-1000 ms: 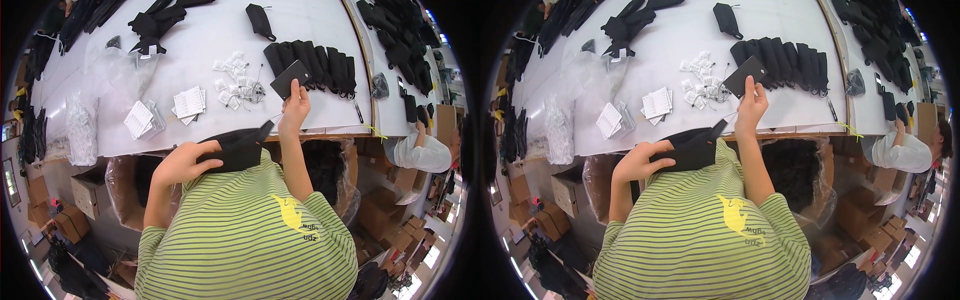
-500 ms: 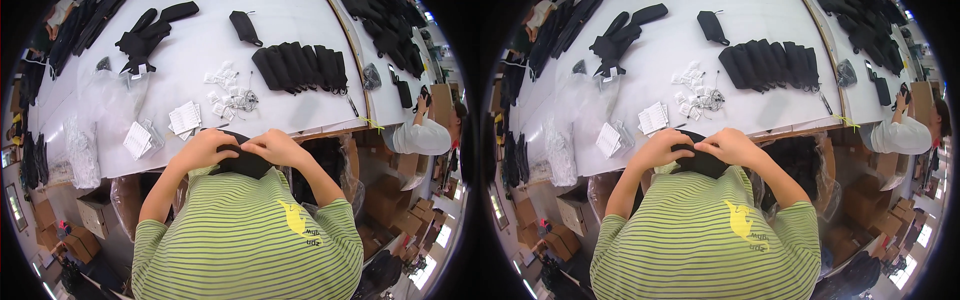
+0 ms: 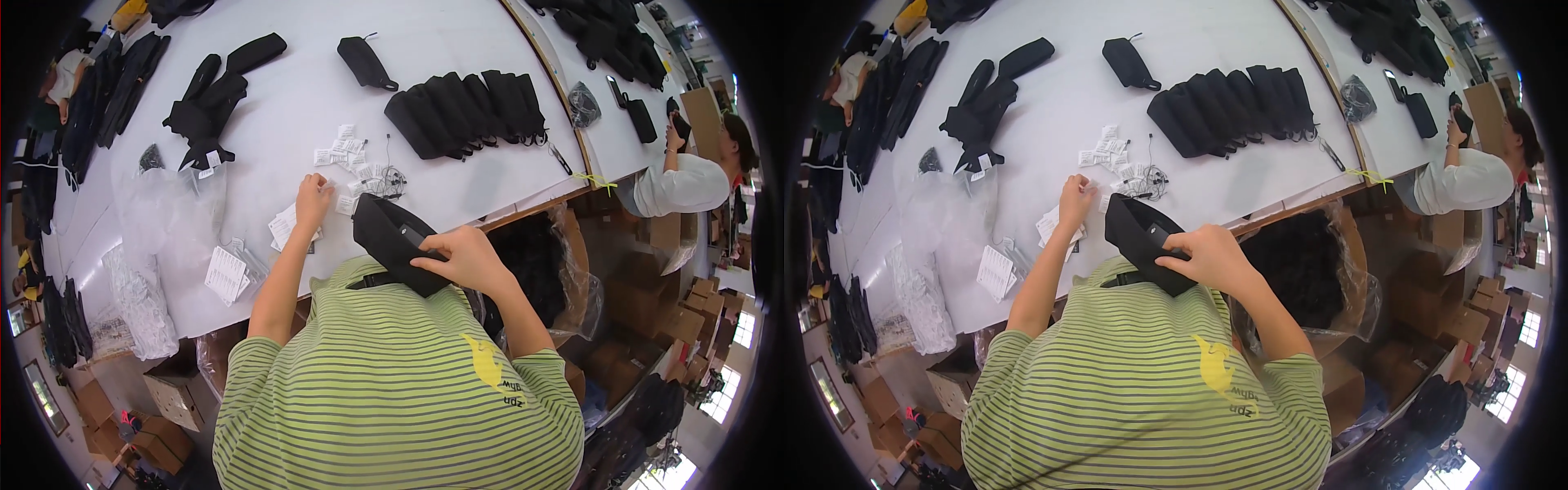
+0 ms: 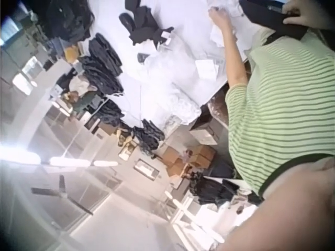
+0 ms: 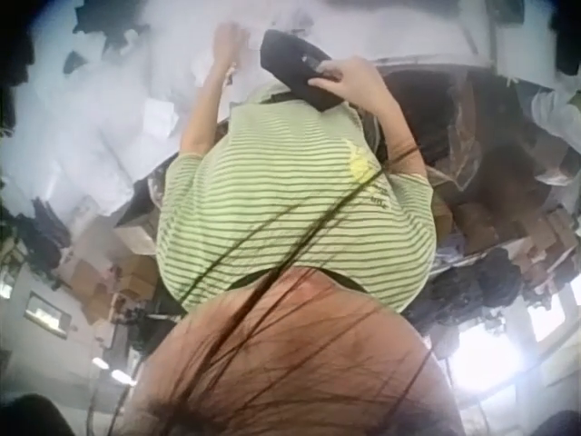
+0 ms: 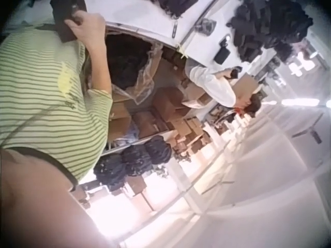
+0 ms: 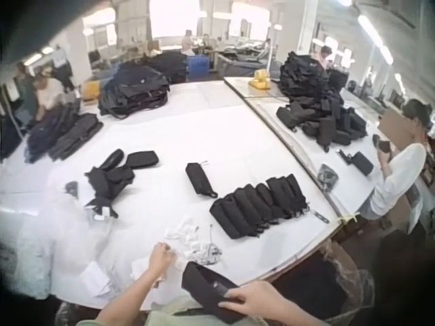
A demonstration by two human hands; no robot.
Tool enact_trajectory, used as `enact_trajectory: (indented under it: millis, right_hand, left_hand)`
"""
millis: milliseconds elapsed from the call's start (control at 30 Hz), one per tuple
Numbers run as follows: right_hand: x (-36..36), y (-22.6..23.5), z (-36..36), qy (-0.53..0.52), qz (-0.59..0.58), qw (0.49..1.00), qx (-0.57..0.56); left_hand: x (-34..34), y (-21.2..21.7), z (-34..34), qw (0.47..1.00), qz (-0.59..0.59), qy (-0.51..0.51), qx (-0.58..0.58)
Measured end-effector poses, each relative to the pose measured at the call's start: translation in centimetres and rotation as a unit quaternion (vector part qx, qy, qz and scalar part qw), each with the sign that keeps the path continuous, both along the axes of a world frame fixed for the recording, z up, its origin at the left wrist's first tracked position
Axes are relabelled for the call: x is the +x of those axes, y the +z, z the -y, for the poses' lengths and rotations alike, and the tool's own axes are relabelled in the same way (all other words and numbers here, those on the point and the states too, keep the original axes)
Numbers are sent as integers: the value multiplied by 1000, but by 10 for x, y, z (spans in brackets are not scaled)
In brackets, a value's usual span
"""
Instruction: Insert instruction labels and small components into black fabric pouches and organize them on a workbench.
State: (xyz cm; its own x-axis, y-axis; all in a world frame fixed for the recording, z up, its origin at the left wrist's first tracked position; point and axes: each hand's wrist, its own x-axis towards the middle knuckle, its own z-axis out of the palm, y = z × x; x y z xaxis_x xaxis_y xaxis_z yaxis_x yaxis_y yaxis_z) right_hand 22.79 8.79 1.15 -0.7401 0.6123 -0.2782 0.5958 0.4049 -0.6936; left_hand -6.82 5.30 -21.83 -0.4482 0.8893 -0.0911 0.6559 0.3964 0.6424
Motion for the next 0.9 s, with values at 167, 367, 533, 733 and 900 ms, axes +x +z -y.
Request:
enact_trajectory:
  millis: [167,367,533,733,900]
  right_hand:
    - [-8,7,-3,65,-61,952,292]
    - [-22,27,-10,186,-77,899,389]
    - [-28,34,-12,211,-106,876,420]
    - [-27,34,-7,209,-121,871,427]
    - [-27,35,-7,202,-126,874,424]
  left_hand:
    - [22,117,-10,936,236,62,253]
    - [54,252,36,927,78,-208,301]
    - [59,312,64,927,140,-265,225]
    - [103,333,103,600,547,-282,511]
    - [144,340,152,286,710,-252,593]
